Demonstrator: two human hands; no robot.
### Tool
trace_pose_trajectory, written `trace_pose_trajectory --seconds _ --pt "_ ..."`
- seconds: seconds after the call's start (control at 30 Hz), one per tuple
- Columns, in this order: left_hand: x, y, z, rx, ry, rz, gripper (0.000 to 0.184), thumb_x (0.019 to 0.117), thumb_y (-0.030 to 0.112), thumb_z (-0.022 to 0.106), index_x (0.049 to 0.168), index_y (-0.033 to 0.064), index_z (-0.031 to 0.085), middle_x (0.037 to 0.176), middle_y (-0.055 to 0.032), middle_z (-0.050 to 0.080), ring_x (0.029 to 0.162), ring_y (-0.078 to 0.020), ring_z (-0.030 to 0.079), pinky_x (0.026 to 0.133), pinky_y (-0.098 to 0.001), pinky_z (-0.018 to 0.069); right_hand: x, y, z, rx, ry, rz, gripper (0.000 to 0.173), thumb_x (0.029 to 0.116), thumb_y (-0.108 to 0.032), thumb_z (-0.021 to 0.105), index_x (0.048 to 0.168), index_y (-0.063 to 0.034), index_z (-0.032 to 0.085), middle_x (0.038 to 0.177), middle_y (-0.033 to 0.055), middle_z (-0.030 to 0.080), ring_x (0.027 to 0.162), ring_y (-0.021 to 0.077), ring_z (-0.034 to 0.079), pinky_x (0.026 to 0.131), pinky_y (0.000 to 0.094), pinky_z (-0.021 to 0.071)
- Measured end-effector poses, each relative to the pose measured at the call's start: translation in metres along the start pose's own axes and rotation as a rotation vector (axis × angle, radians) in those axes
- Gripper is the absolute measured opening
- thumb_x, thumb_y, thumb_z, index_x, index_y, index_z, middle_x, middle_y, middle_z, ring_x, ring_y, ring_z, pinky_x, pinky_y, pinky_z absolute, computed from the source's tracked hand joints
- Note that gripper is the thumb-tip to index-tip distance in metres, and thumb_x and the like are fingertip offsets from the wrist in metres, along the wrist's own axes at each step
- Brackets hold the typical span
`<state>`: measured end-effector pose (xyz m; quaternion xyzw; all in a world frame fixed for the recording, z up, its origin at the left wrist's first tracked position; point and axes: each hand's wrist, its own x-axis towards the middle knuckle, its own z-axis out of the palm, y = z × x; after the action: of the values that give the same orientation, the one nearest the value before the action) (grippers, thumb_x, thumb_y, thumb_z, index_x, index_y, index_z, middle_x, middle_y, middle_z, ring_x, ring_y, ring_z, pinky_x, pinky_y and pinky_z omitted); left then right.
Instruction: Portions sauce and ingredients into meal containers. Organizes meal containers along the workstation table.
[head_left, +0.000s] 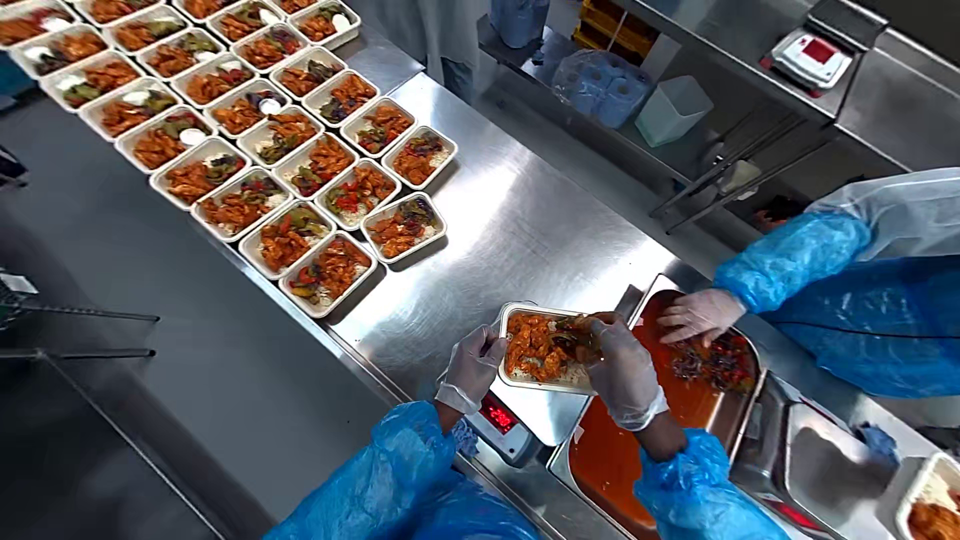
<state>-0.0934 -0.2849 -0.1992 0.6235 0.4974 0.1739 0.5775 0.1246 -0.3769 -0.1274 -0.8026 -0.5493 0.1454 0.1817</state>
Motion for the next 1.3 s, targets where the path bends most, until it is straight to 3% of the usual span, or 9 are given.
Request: trace_pose_trajectory --seconds 0.3,0.43,0.6,0.7,0.87,1.0,1.1,1.2,1.3 --pt "0.012 -0.024 -0.021 -0.018 -0.022 -0.080 0.019 0.1022 0.029 0.065 0.104 0.0109 0.070 0.091 -0.0037 0.070 0.080 -0.0144 0.067 0.077 -0.0397 0.0583 0.018 -0.016 0.053 0.074 0.047 -0.048 0.015 0.0846 0.001 0.074 0.096 -0.0082 0.075 0.101 0.0120 0.070 0.091 0.0275 0.070 0.078 0.0504 0.0602" --pt "0.015 -0.020 -0.026 -0.025 -0.053 -0.121 0.020 0.1024 0.031 0.064 0.105 0.0122 0.071 0.089 -0.0034 0.070 0.078 -0.0145 0.067 0.074 -0.0390 0.0576 0.011 -0.018 0.026 0.134 0.087 0.087 0.017 0.0880 0.000 0.073 0.104 -0.0062 0.073 0.107 0.0127 0.071 0.091 0.0259 0.071 0.080 0.0508 0.0614" --pt "0.016 -0.016 -0.029 -0.028 -0.073 -0.113 0.019 0.1025 0.029 0.065 0.104 0.0102 0.070 0.090 -0.0048 0.069 0.078 -0.0148 0.066 0.074 -0.0379 0.0575 0.005 -0.022 0.023 0.193 0.004 0.317 0.056 0.0827 -0.002 0.080 0.135 -0.0056 0.060 0.129 0.0180 0.065 0.101 0.0306 0.071 0.085 0.0533 0.0612" --pt "0.017 -0.017 -0.029 -0.033 -0.077 -0.111 0.019 0.1024 0.028 0.065 0.104 0.0099 0.070 0.091 -0.0048 0.070 0.079 -0.0151 0.066 0.075 -0.0385 0.0574 0.008 -0.034 0.043 0.126 -0.041 0.334 0.056 0.0800 -0.014 0.087 0.131 -0.0066 0.065 0.126 0.0204 0.064 0.108 0.0357 0.067 0.090 0.0598 0.0560" --pt "0.017 -0.018 -0.030 -0.035 -0.068 -0.097 0.018 0.1024 0.028 0.065 0.104 0.0105 0.071 0.092 -0.0041 0.071 0.081 -0.0146 0.067 0.076 -0.0391 0.0580 0.008 -0.042 0.067 0.048 0.059 0.257 0.028 0.0878 -0.010 0.077 0.115 -0.0089 0.074 0.115 0.0177 0.068 0.100 0.0347 0.069 0.084 0.0602 0.0574" --pt "0.020 -0.023 -0.028 -0.063 -0.066 -0.081 0.017 0.1010 0.027 0.067 0.104 0.0101 0.070 0.090 -0.0049 0.070 0.078 -0.0153 0.067 0.073 -0.0393 0.0581 0.004 -0.045 0.058 0.049 0.059 0.266 0.037 0.0849 -0.009 0.079 0.121 -0.0092 0.072 0.119 0.0192 0.068 0.104 0.0371 0.068 0.086 0.0618 0.0564" --pt "0.019 -0.022 -0.030 -0.074 -0.067 -0.080 0.017 0.1009 0.026 0.067 0.103 0.0094 0.069 0.089 -0.0053 0.069 0.078 -0.0155 0.066 0.073 -0.0390 0.0577 0.003 -0.049 0.054 0.111 0.105 0.290 0.034 0.0824 -0.007 0.080 0.115 -0.0079 0.070 0.117 0.0165 0.066 0.099 0.0317 0.068 0.084 0.0570 0.0584" --pt "0.018 -0.015 -0.031 -0.036 -0.084 -0.081 0.017 0.1018 0.026 0.066 0.104 0.0089 0.069 0.091 -0.0062 0.070 0.080 -0.0163 0.067 0.076 -0.0401 0.0574 0.000 -0.050 0.065 0.114 0.134 0.181 0.018 0.0879 -0.007 0.075 0.105 -0.0091 0.072 0.112 0.0135 0.067 0.093 0.0269 0.069 0.078 0.0508 0.0605" --pt "0.018 -0.017 -0.031 -0.036 -0.072 -0.072 0.017 0.1016 0.026 0.067 0.103 0.0087 0.069 0.091 -0.0062 0.070 0.080 -0.0158 0.067 0.076 -0.0400 0.0576 -0.016 -0.057 0.071 0.084 0.008 0.250 0.012 0.0900 -0.007 0.075 0.102 -0.0074 0.073 0.106 0.0125 0.071 0.089 0.0283 0.068 0.075 0.0508 0.0563"
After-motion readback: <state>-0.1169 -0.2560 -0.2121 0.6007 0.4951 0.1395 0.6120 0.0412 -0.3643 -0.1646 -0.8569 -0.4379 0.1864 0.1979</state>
